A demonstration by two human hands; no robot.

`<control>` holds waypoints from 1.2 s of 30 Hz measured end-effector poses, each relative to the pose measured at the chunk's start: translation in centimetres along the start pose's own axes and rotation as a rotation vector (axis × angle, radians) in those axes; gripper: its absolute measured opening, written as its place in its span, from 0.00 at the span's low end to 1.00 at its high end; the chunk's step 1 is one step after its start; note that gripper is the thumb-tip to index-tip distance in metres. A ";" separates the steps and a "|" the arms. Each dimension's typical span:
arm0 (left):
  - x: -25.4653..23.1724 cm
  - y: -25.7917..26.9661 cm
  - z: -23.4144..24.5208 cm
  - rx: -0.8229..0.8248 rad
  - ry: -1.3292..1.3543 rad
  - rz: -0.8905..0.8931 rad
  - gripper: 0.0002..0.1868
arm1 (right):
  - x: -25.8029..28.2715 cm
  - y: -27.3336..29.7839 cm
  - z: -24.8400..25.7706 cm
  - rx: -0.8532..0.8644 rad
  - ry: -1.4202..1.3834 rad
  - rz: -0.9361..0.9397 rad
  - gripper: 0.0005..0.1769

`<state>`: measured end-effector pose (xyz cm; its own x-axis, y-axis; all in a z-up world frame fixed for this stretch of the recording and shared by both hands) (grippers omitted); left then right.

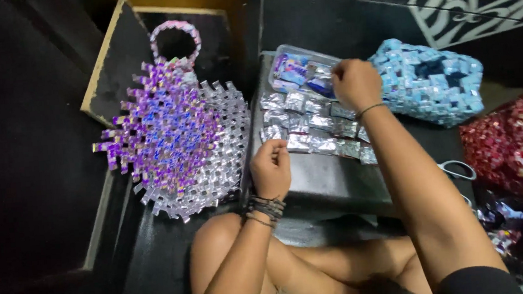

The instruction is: The person folds small silver rectangular wrappers by hand on a dark surface while sitting cross-legged.

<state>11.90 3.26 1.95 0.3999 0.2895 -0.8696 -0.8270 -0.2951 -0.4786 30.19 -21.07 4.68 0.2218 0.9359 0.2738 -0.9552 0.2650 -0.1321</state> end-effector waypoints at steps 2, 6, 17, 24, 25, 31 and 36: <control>-0.4 0.1 0.2 -0.005 -0.039 -0.036 0.07 | 1.8 -1.3 -0.8 -0.004 0.053 0.059 0.05; -1.5 -0.2 -0.1 0.007 -0.136 -0.135 0.08 | 5.7 -2.6 -2.9 0.014 0.165 0.242 0.06; -4.0 -1.0 0.4 0.013 -0.152 -0.234 0.06 | 7.0 -2.5 -3.9 -0.004 0.269 0.261 0.08; -4.6 -0.3 0.1 0.111 -0.135 -0.244 0.01 | 1.8 7.8 1.3 0.013 -0.707 0.171 0.04; -4.8 -0.4 0.2 0.109 -0.127 -0.250 0.01 | 1.0 10.3 1.1 0.004 -0.703 0.173 0.04; -2.6 2.0 -3.4 0.380 0.086 -0.043 0.10 | -4.1 20.3 -5.4 0.400 -1.172 -0.190 0.13; 3.4 4.4 -5.1 0.494 0.010 0.256 0.10 | -3.9 21.8 -4.8 0.338 -1.284 -0.162 0.11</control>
<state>11.62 -1.72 -3.77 0.1639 0.2551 -0.9529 -0.9842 0.1083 -0.1403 9.41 -17.86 -3.83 0.1742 -0.0296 0.9843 -0.9785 0.1066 0.1763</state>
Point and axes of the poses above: each hand's wrist, its own y-axis away from the middle knuckle, its own z-axis out of the back of the hand, x = y × z, the point moved 10 cm from there along -y, towards the middle knuckle, and after that the axes turned 13 degrees about -z, right-handed, at the moved point
